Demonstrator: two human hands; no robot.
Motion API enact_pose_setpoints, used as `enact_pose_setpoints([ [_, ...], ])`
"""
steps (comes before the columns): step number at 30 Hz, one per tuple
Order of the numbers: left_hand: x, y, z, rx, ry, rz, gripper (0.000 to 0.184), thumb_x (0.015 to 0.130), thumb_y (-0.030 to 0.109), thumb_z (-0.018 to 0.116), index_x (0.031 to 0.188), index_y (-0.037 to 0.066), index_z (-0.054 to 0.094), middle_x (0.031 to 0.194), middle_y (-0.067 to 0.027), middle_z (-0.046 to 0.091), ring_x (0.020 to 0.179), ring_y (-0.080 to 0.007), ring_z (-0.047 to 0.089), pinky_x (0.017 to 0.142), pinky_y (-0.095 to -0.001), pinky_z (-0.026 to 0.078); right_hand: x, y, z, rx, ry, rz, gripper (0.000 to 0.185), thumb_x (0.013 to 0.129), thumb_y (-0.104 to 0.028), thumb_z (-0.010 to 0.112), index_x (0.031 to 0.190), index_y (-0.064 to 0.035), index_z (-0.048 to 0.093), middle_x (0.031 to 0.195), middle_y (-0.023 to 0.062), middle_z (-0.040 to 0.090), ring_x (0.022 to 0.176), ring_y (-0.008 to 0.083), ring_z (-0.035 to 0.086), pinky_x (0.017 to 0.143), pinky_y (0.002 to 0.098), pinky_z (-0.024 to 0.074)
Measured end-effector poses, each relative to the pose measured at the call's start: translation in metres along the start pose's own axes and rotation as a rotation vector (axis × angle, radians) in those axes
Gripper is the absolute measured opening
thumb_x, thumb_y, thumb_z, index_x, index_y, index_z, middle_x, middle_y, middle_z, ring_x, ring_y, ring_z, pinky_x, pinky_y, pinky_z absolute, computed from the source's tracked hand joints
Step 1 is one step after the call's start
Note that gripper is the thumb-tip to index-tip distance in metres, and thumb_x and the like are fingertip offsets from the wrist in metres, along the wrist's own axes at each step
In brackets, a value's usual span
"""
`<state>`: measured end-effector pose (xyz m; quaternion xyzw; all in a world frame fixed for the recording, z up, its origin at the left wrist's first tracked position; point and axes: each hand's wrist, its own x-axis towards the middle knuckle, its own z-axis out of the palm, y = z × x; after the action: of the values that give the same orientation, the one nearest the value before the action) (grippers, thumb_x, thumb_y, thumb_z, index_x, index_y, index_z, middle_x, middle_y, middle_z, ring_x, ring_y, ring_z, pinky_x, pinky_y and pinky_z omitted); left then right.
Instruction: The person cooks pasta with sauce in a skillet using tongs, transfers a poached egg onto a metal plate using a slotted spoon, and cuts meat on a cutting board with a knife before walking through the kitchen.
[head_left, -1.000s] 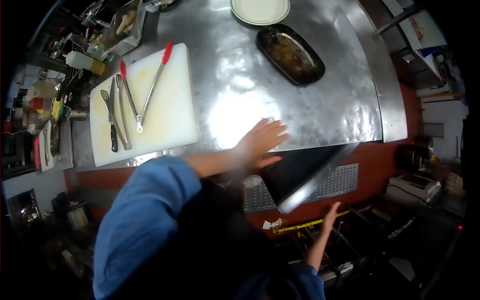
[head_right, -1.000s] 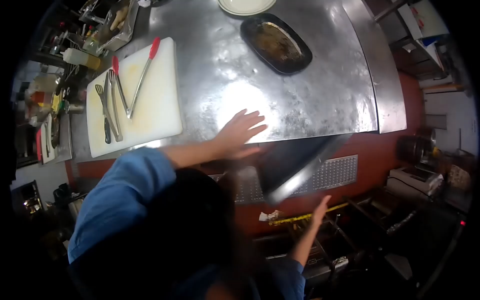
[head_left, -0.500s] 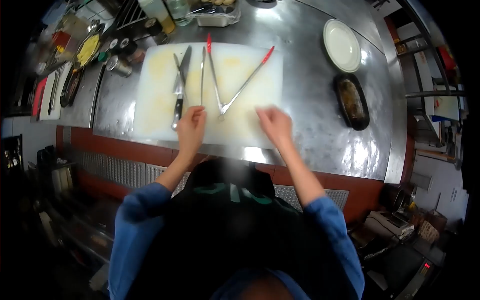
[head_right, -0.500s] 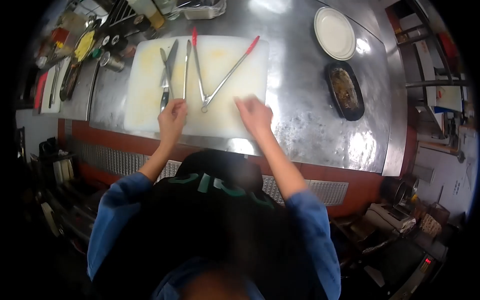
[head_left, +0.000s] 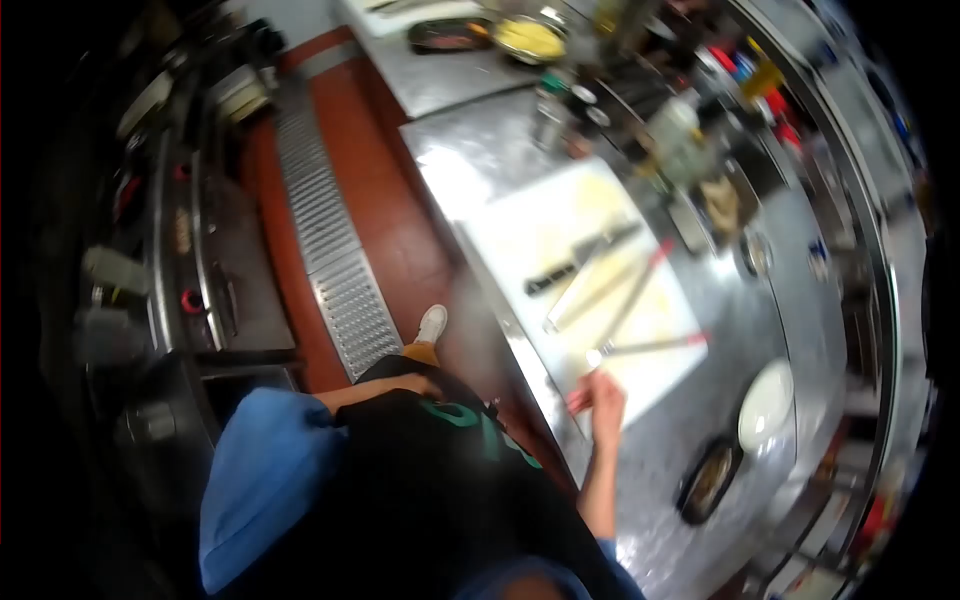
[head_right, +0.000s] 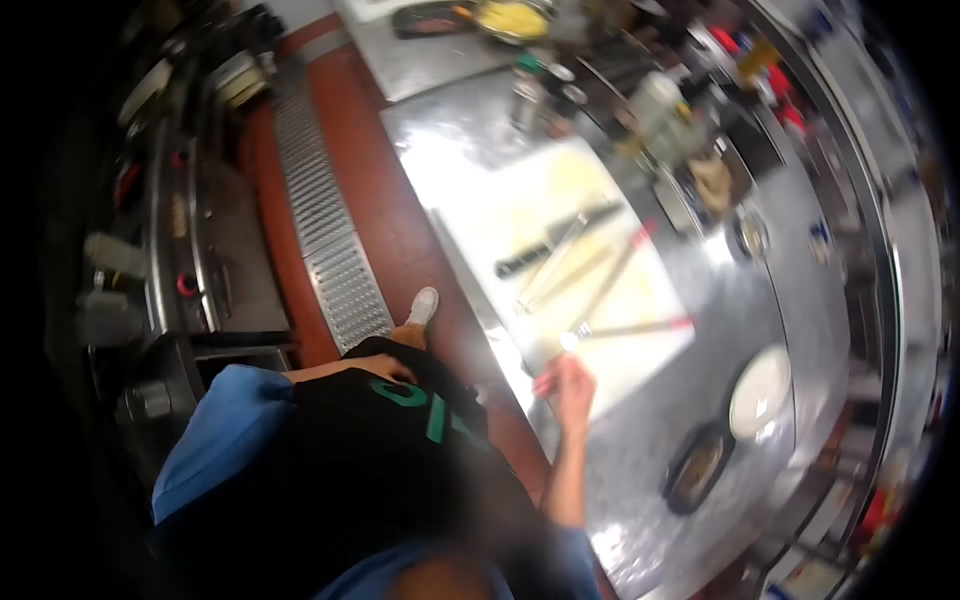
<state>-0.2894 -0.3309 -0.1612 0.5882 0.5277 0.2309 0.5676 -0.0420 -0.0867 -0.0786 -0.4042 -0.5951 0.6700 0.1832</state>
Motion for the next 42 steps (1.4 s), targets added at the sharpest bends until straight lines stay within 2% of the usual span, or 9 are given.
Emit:
enact_pose_setpoints([
  [3,-0.057,-0.063,-0.006,-0.107,0.219,-0.680,0.043,0.080,0.047,0.057,0.098,0.009,0.066,0.095,-0.0159,0.064,0.090,-0.0299,0.059,0.080,-0.0359,0.045,-0.005,0.028,0.108,0.093,-0.513,0.200,0.025,0.088,-0.023,0.056,0.098,-0.0002,0.059,0.096,0.0128,0.063,0.091,0.0160,0.059,0.081,0.0282,0.0473],
  [7,-0.122,-0.164,-0.019,-0.224,0.831,-0.754,0.044,0.077,0.046,0.061,0.092,0.006,0.068,0.083,-0.0142,0.066,0.078,-0.0248,0.063,0.071,-0.0344,0.049,0.050,0.065,0.233,-0.159,-1.174,0.305,0.029,0.089,-0.025,0.052,0.106,-0.0014,0.053,0.106,0.0116,0.057,0.099,0.0160,0.053,0.086,0.0286,0.0418],
  [12,-0.208,-0.254,-0.048,-1.241,1.486,-0.821,0.019,0.079,0.020,0.065,0.080,0.001,0.067,0.067,-0.0091,0.063,0.058,-0.0218,0.059,0.053,-0.0333,0.047,0.156,0.059,0.355,-0.348,-1.587,0.317,0.035,0.091,-0.027,0.047,0.117,-0.0029,0.046,0.118,0.0101,0.050,0.110,0.0160,0.045,0.093,0.0291,0.0348],
  [14,-0.245,-0.301,-0.055,-1.285,1.409,-0.998,0.017,0.081,0.019,0.062,0.080,0.002,0.064,0.063,-0.0090,0.060,0.055,-0.0224,0.058,0.048,-0.0353,0.045,0.190,0.049,0.401,-0.340,-1.666,0.315,0.038,0.092,-0.028,0.046,0.121,-0.0035,0.043,0.122,0.0095,0.046,0.114,0.0160,0.042,0.096,0.0293,0.0320],
  [17,-0.300,-0.275,-0.154,-1.306,1.297,-1.127,0.023,0.088,0.023,0.052,0.094,0.002,0.057,0.077,-0.0134,0.061,0.062,-0.0287,0.059,0.055,-0.0443,0.051,0.235,0.032,0.452,-0.267,-1.690,0.243,0.043,0.093,-0.029,0.043,0.128,-0.0044,0.039,0.129,0.0086,0.042,0.120,0.0160,0.037,0.100,0.0296,0.0279],
  [20,-0.340,-0.325,-0.252,-1.411,1.441,-0.775,0.021,0.088,0.023,0.052,0.092,0.003,0.054,0.074,-0.0110,0.060,0.056,-0.0232,0.058,0.046,-0.0348,0.048,0.281,0.002,0.488,-0.284,-1.559,0.245,0.047,0.095,-0.031,0.040,0.134,-0.0053,0.035,0.137,0.0077,0.037,0.126,0.0161,0.033,0.104,0.0299,0.0237],
  [27,-0.363,-0.379,-0.497,-1.202,1.640,-0.554,0.018,0.086,0.018,0.056,0.093,0.002,0.058,0.075,-0.0107,0.062,0.056,-0.0165,0.060,0.045,-0.0276,0.049,0.456,-0.063,0.627,-0.721,-1.027,0.096,0.025,0.085,-0.028,0.057,0.099,-0.0092,0.065,0.094,0.0057,0.066,0.091,0.0145,0.061,0.081,0.0266,0.0447],
  [31,-0.386,-0.416,-0.537,-1.146,1.540,-0.801,0.019,0.085,0.022,0.058,0.092,0.004,0.059,0.075,-0.0079,0.062,0.058,-0.0164,0.061,0.047,-0.0290,0.050,0.581,-0.106,0.749,-0.701,-1.000,-0.172,0.016,0.077,-0.022,0.065,0.087,-0.0104,0.067,0.079,0.0059,0.067,0.066,0.0173,0.063,0.062,0.0273,0.0486],
  [42,-0.470,-0.522,-0.692,-1.465,1.573,-1.081,0.036,0.084,0.020,0.058,0.112,-0.001,0.051,0.097,-0.0126,0.062,0.078,-0.0240,0.061,0.064,-0.0347,0.051,0.810,-0.281,1.102,-0.883,-1.341,-0.386,0.022,0.082,-0.020,0.061,0.099,-0.0062,0.062,0.089,0.0055,0.067,0.078,0.0173,0.061,0.070,0.0292,0.0471],
])
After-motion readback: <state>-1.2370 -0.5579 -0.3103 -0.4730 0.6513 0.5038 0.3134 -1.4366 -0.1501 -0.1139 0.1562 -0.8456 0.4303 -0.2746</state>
